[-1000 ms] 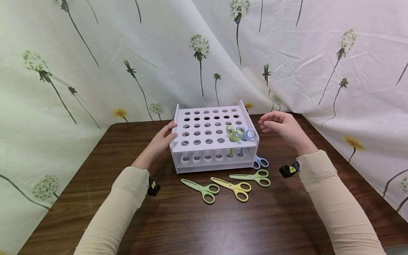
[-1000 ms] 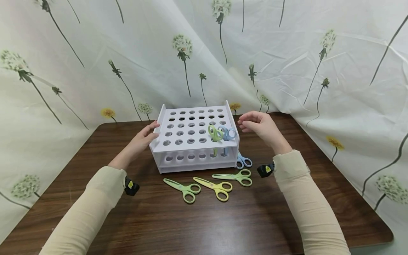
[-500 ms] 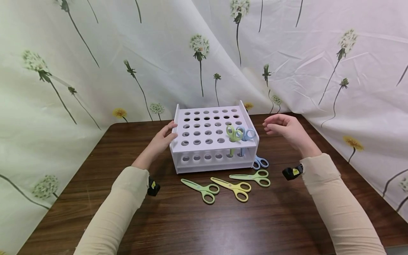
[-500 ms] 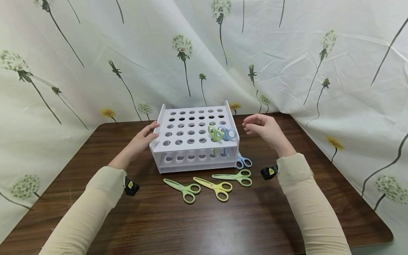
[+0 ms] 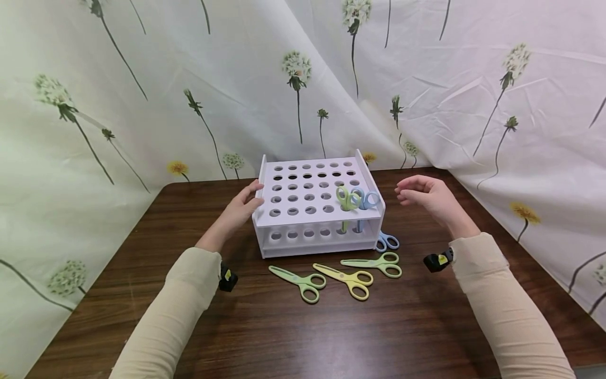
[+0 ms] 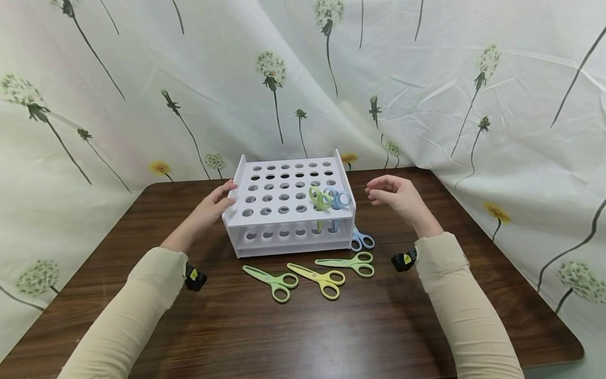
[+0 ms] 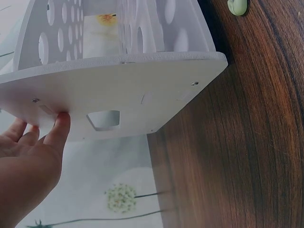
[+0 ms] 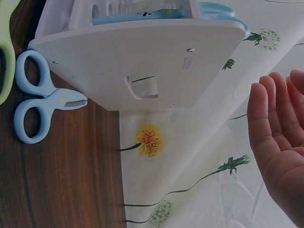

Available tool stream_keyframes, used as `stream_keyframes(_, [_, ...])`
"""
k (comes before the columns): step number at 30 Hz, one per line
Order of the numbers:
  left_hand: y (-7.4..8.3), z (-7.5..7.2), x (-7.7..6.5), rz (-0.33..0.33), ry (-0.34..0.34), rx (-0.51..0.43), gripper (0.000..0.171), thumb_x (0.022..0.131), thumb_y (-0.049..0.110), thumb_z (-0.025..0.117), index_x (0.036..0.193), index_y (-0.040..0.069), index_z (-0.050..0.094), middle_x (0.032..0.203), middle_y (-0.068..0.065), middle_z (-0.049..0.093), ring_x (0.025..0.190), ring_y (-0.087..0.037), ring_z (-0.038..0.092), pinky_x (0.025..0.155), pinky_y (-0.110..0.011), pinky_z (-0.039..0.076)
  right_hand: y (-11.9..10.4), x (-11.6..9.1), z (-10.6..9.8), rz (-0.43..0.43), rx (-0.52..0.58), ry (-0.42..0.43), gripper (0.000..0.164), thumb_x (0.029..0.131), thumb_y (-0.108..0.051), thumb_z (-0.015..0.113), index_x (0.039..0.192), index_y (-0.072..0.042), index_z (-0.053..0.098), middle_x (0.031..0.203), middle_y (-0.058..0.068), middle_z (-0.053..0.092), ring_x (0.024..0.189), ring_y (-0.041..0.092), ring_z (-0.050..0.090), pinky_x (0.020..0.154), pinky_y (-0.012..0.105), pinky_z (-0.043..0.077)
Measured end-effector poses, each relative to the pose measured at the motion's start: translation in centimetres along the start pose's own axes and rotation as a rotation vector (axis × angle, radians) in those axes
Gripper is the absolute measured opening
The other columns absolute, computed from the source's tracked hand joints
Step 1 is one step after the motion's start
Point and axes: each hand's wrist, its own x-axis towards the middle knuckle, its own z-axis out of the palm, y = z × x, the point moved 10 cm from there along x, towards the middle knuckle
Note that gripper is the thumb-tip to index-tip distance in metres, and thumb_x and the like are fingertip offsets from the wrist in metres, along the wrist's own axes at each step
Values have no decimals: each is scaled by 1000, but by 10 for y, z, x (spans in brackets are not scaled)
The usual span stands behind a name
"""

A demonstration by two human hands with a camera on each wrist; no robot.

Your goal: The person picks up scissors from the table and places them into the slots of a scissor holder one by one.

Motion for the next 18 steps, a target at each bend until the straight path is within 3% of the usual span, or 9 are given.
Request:
stream_keyframes(14, [0,0,0,-2,3,-3,47,97,15,43,141,2,31,153,-2,12,134,-26,20,105,-42,23,21,-6,-1,53,-17,-1,27,88,-5,61,108,10,54,91,-2,65,82,13,63,70,27,52])
stream_keyframes(18, [0,-1,0,-4,11,-7,47,97,15,43,140,1,32,153,-2,12,134,-25,19,105,-41,22,26,-7,-3,59,-12,3,20,88,-5,61,104,5,57,91,-2,65,84,15,63,70,27,52])
